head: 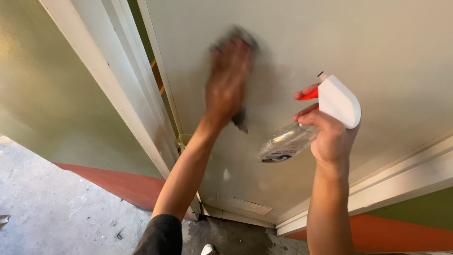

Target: Cleaning a door using a spray cleaner and a rag.

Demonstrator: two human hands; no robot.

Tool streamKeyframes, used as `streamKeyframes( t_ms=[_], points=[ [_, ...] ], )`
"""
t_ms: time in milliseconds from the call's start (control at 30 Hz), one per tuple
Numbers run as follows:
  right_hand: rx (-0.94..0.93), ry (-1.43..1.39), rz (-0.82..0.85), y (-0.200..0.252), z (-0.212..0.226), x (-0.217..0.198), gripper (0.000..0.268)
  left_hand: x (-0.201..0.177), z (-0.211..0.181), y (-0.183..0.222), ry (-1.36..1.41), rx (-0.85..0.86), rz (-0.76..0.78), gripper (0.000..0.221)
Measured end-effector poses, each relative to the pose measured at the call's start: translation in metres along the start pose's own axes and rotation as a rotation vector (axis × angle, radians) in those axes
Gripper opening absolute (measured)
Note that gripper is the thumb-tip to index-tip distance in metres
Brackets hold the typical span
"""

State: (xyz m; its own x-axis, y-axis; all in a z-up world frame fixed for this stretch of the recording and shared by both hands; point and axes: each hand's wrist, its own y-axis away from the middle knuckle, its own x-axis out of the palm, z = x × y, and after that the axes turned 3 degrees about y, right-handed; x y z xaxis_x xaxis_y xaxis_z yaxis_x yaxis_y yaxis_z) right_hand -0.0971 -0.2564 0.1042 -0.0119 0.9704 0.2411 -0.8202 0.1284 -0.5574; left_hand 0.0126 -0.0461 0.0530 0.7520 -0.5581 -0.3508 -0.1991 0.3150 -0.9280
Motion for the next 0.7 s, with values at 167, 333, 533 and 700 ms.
streamKeyframes(
  t_ms=[167,333,533,700],
  points=[
    [0.010,0.014,-0.001,0.002,0.003,-0.004,0.062,0.007,-0.004,-0.050,0.084,-0.123,-0.195,0.048],
    [0.029,-0.005,-0.001,0.004,0.006,-0.007,0.062,0.008,-0.038,-0.007,0.034,0.196,0.058,0.050],
    [0.067,0.023,-0.010,0.002,0.002,-0.014,0.060,-0.003,-0.001,-0.006,0.026,0.007,-0.098,0.046],
    [0.031,0.063,0.033,-0.006,-0.006,-0.006,0.060,-0.010,0.003,-0.038,0.032,-0.324,-0.337,0.046]
  ],
)
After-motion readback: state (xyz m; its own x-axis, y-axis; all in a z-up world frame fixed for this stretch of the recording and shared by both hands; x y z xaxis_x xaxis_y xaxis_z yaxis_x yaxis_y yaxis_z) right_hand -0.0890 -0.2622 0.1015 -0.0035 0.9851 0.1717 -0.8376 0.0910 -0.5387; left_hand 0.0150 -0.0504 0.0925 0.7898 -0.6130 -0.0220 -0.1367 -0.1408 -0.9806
